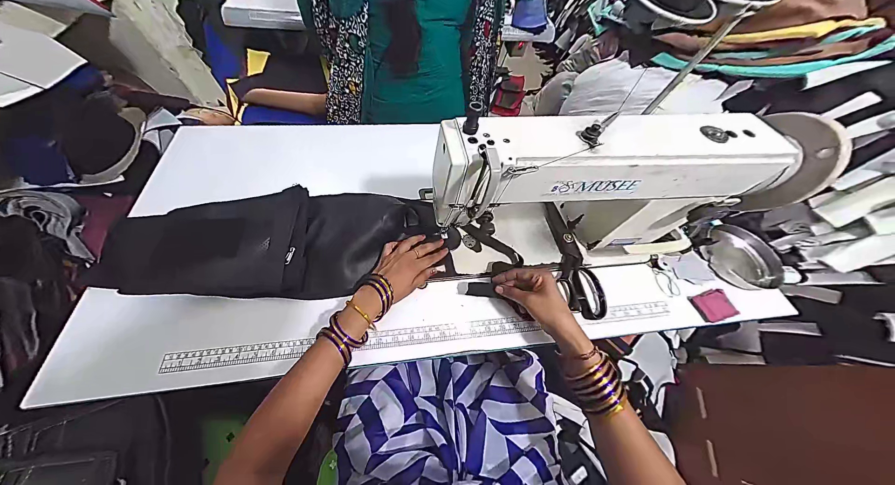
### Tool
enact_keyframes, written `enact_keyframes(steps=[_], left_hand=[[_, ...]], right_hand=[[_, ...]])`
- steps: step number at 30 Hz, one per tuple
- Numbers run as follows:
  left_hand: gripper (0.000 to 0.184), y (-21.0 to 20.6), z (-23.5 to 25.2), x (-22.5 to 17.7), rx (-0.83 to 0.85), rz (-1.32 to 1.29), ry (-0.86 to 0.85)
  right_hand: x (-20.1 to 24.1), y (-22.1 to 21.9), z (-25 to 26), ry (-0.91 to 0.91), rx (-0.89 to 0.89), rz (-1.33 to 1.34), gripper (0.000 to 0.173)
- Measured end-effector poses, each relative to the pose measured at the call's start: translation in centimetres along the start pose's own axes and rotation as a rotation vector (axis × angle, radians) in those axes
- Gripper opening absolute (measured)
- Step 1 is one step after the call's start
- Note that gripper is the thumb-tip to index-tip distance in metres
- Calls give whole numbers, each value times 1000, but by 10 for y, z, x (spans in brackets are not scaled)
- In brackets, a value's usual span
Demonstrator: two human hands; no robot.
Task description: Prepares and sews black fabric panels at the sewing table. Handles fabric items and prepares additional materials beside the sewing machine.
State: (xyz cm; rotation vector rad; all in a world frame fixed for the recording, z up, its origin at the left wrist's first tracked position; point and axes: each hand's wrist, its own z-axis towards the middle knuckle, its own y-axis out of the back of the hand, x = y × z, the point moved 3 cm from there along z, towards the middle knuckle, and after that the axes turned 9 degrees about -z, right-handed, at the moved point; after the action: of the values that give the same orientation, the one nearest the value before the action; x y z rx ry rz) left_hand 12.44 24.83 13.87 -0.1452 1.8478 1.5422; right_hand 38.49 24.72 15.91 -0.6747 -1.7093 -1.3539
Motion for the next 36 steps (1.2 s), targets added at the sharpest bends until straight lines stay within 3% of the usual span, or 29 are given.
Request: enact_keyframes(steps=[4,9,14,18,22,25,28,31,33,36], left_hand=[[38,6,8,2,-78,-37,28],[39,5,7,0,-49,-71,0],[33,25,13,-11,-198,-261,138],[30,39,21,-16,-140,-293,148],[38,13,12,-12,-6,-140,67],[46,0,4,-5,56,-66,33],[46,1,9,-5,69,-38,56],[46,4,14,-3,30,-25,73],[45,7,19,-2,-1,-22,88],[44,7,24,-1,-32,-60,114]], right_hand=[[6,-13,24,-31,-42,-8,7],[9,-25,53,3,-95,-259,15],[28,-39,70,64,-56,-441,18],[42,-47,73,5,-65,-419,18],[44,-49,77,27,-48,-419,17],[37,-16,64,125,-158,-429,27],[17,63,33,153,-416,-660,28],[-2,136,16,-33,-616,-867,29],[-20,153,18,-167,-655,-953,30],[-52,144,21,-175,-710,-1056,36]])
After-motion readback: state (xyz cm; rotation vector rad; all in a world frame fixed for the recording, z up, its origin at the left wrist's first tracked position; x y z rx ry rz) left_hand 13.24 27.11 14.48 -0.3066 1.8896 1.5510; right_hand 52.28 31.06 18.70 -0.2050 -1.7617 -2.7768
